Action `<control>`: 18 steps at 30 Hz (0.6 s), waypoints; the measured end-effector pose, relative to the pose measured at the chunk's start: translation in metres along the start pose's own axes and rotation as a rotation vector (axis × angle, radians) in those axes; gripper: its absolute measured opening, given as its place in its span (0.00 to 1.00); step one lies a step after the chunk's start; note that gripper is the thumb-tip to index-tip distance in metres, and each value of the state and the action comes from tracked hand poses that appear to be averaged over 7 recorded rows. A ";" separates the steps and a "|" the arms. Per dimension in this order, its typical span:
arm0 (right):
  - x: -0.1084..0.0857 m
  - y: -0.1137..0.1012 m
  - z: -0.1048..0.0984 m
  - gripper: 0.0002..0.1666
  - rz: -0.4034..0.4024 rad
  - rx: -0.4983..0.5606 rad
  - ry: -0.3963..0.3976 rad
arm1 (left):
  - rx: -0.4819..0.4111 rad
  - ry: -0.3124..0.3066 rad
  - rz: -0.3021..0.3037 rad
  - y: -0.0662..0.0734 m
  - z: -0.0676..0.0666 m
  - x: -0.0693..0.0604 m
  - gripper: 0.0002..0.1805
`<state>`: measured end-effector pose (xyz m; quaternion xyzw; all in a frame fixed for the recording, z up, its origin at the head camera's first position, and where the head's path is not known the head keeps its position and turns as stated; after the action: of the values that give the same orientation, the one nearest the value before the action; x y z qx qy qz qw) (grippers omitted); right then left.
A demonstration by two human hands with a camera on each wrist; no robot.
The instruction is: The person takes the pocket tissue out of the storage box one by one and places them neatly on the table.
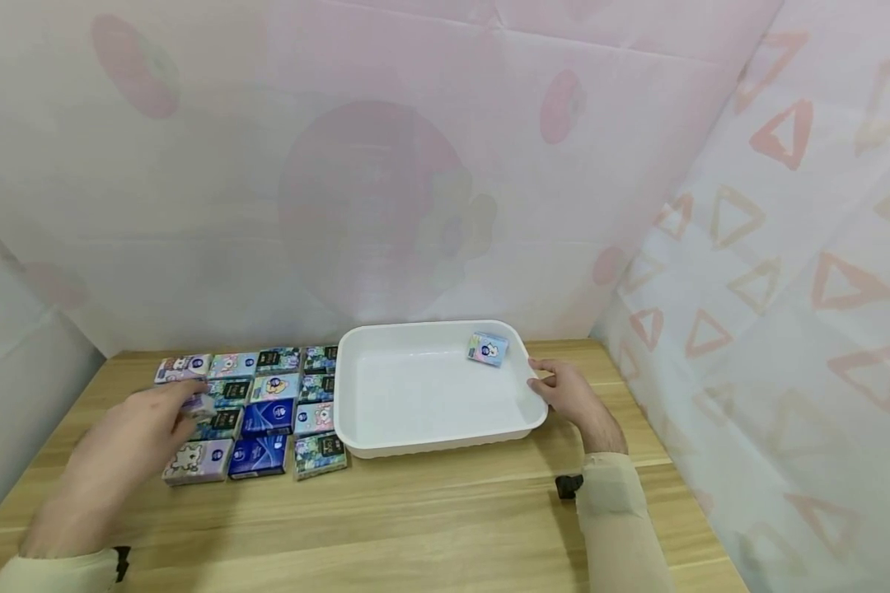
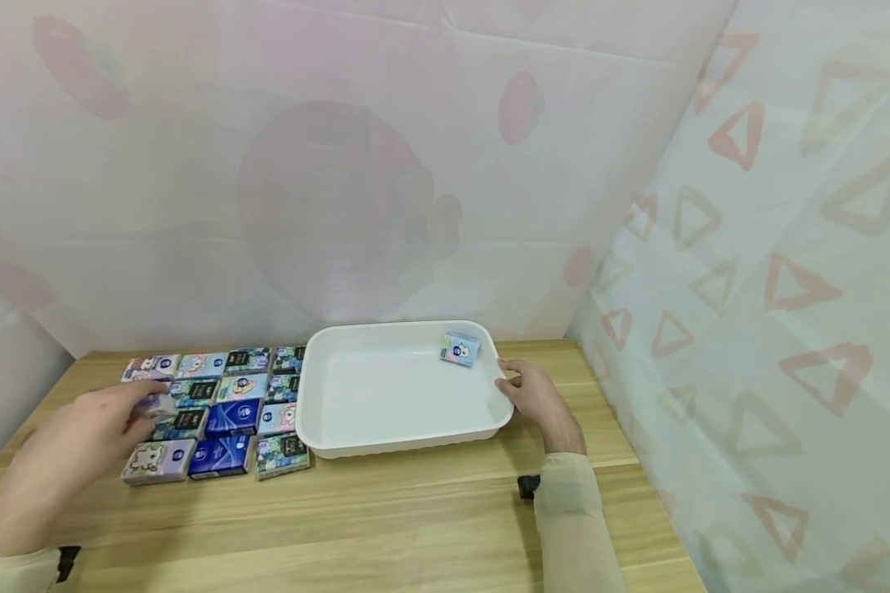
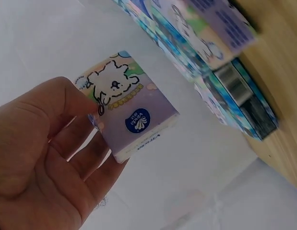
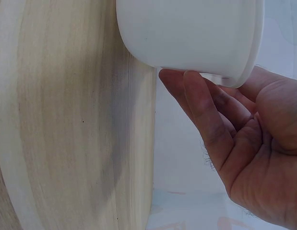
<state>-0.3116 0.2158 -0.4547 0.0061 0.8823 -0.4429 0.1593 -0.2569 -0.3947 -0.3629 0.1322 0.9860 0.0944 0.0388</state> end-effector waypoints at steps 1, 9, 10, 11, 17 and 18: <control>0.000 0.000 0.000 0.34 0.000 -0.001 0.000 | 0.007 -0.002 -0.003 -0.003 0.000 -0.001 0.27; 0.001 0.000 0.000 0.34 -0.003 -0.009 0.003 | 0.031 0.004 0.016 -0.031 0.000 -0.012 0.23; 0.001 0.000 0.000 0.34 -0.003 -0.011 0.003 | 0.039 0.002 0.018 -0.034 0.000 -0.013 0.22; 0.001 0.000 0.000 0.34 -0.002 -0.011 0.004 | 0.044 -0.006 0.017 -0.037 0.001 -0.015 0.21; 0.001 0.001 0.000 0.34 -0.007 -0.010 0.007 | 0.035 -0.037 0.032 -0.051 0.004 -0.024 0.16; 0.001 0.001 0.000 0.34 -0.010 -0.010 0.007 | 0.036 -0.037 0.033 -0.052 0.005 -0.025 0.16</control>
<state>-0.3122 0.2163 -0.4551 0.0026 0.8850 -0.4394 0.1542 -0.2459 -0.4499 -0.3765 0.1508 0.9843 0.0747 0.0532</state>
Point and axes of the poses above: each hand's wrist, its own x-axis towards the middle knuckle, its own z-axis out of the palm, y = z × x, the point moved 5 cm from there along x, towards the middle knuckle, and after that the axes turned 3 degrees about -y, right-handed, at the moved point
